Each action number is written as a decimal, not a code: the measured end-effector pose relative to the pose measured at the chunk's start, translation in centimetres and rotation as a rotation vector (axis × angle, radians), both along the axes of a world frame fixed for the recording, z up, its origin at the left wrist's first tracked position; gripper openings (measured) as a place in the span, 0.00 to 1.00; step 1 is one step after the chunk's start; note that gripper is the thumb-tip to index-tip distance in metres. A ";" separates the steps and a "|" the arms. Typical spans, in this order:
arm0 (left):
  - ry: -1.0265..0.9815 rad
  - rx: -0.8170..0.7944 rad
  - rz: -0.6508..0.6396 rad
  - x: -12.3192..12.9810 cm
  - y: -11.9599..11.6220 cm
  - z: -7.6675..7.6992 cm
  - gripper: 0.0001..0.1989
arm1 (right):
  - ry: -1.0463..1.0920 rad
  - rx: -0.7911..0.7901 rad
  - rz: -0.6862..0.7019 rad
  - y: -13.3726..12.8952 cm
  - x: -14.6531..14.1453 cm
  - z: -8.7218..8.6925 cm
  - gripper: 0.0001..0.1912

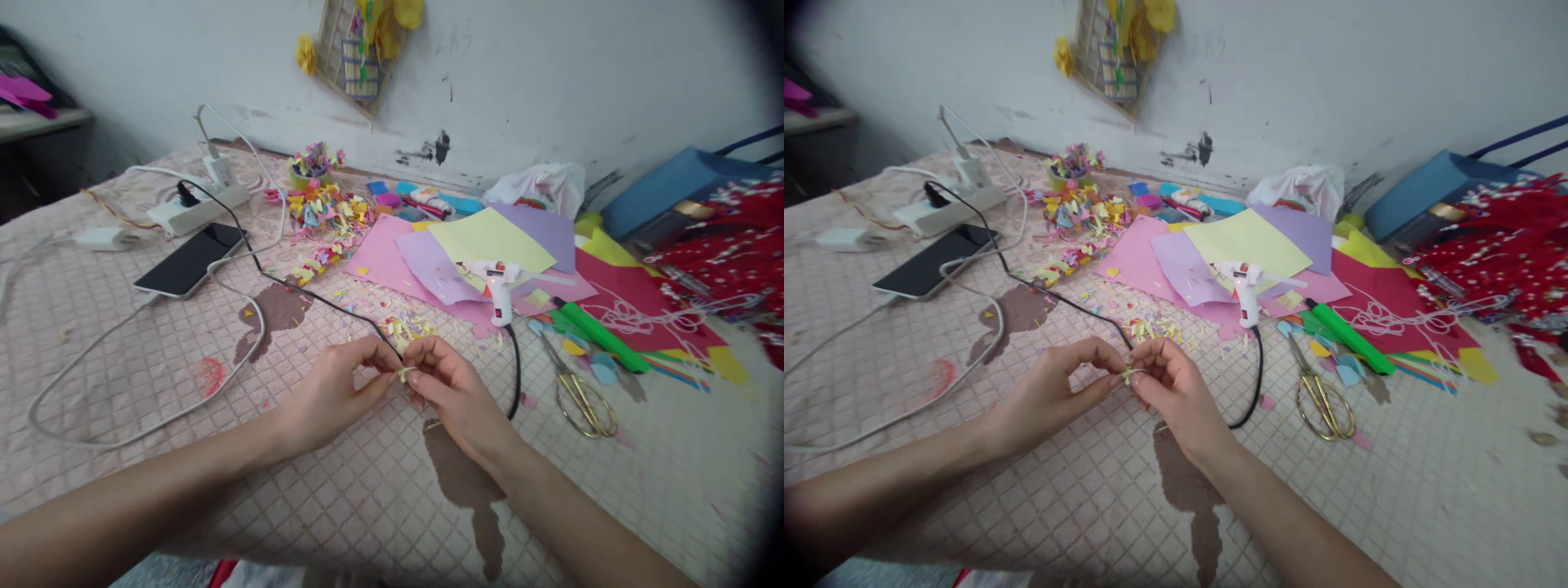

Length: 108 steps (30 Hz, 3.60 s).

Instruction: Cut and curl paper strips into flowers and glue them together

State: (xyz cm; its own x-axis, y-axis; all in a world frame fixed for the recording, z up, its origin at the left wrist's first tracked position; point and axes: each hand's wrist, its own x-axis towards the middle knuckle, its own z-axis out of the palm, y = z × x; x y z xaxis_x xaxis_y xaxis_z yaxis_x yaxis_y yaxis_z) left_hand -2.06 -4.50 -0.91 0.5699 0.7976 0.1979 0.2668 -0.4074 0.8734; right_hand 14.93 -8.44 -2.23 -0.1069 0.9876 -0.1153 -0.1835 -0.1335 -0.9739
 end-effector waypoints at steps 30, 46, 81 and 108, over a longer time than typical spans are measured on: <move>-0.051 -0.078 0.018 0.2 0.1 -0.1 0.03 | -0.058 0.104 -0.008 0.0 0.2 0.1 0.06; -0.086 -0.116 -0.002 0.1 0.0 0.1 0.04 | -0.054 0.133 -0.028 0.1 0.2 -0.1 0.06; -0.296 -0.549 -0.116 0.3 0.7 -0.4 0.10 | -0.168 0.169 -0.086 0.5 -0.4 0.3 0.04; -0.321 -0.521 0.173 -2.0 4.8 0.7 0.10 | -1.312 0.348 -0.419 9.3 13.6 0.1 0.13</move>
